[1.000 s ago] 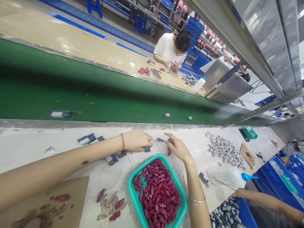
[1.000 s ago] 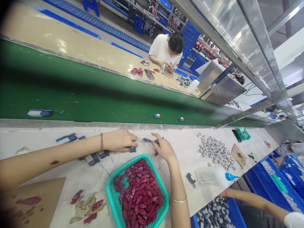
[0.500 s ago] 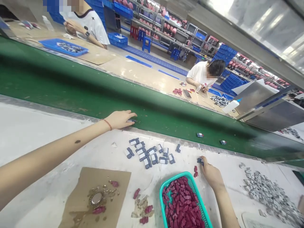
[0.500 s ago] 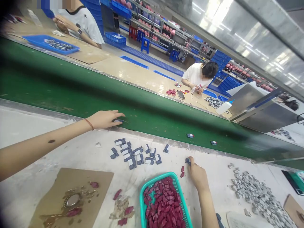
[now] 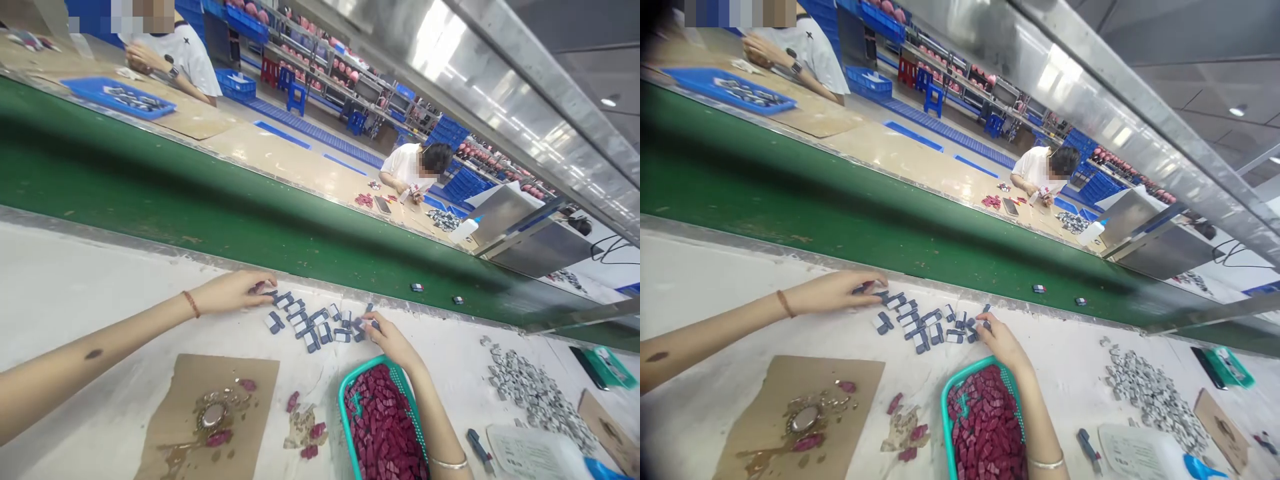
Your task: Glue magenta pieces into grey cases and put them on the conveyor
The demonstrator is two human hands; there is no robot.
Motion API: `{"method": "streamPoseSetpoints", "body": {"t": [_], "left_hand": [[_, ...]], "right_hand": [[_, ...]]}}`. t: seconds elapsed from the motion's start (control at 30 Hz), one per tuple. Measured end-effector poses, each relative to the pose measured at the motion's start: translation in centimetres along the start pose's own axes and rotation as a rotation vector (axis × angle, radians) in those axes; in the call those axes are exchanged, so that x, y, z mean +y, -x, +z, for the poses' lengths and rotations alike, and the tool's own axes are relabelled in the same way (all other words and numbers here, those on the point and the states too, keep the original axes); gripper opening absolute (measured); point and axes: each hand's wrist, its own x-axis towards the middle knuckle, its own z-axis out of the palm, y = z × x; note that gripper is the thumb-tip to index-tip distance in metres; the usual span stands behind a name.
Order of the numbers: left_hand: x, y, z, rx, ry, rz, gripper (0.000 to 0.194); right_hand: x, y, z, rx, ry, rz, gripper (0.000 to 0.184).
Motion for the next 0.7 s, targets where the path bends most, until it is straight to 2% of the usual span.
{"method": "streamPoseSetpoints", "body": {"t": [0.03, 0.1, 0.17, 0.2, 0.3, 0.4, 0.47, 0.53, 0.6, 0.7], "left_hand": [[0.5, 0.8, 0.4, 0.014, 0.107, -0.063, 0.011], [1.7, 2.3, 1.8, 0.074, 0.497, -0.288, 0.003], [3.2, 3.6, 3.8, 0.142, 0.982, -0.560, 0.014], [4.0, 4.1, 5.0, 0.130, 1.061, -0.596, 0.019], [6.1, 5.2, 8.0, 0.108, 1.235, -0.585, 0.026], [7.2, 5.6, 9.2, 0.175, 1.424, -0.540, 0.030], [7.2, 5.8, 8.9, 0.229, 1.465, -0.515, 0.033], [6.7, 5.8, 8.1, 0.268, 1.494, -0.505, 0.035], [6.1, 5.9, 7.3, 0.292, 1.516, -0.495, 0.035], [5.6, 6.2, 6.2, 0.282, 1.548, -0.449, 0.034]], "right_hand": [[-0.7, -0.3, 0.4, 0.018, -0.027, -0.016, 0.032], [-2.6, -0.5, 1.1, 0.082, -0.068, -0.054, 0.034], [-5.5, -0.1, 1.9, 0.143, -0.091, -0.108, 0.034], [-7.2, 0.2, 2.5, 0.161, -0.091, -0.144, 0.032], [-12.5, 1.2, 4.8, 0.146, 0.006, -0.306, 0.020], [-16.2, 1.5, 7.2, 0.179, 0.356, -0.480, 0.011], [-17.3, 1.3, 8.4, 0.234, 0.532, -0.542, 0.008], [-17.7, 1.2, 9.2, 0.262, 0.590, -0.609, 0.009], [-17.8, 1.0, 9.7, 0.255, 0.548, -0.690, 0.014], [-18.2, 0.8, 10.5, 0.253, 0.438, -0.780, 0.031]]}}
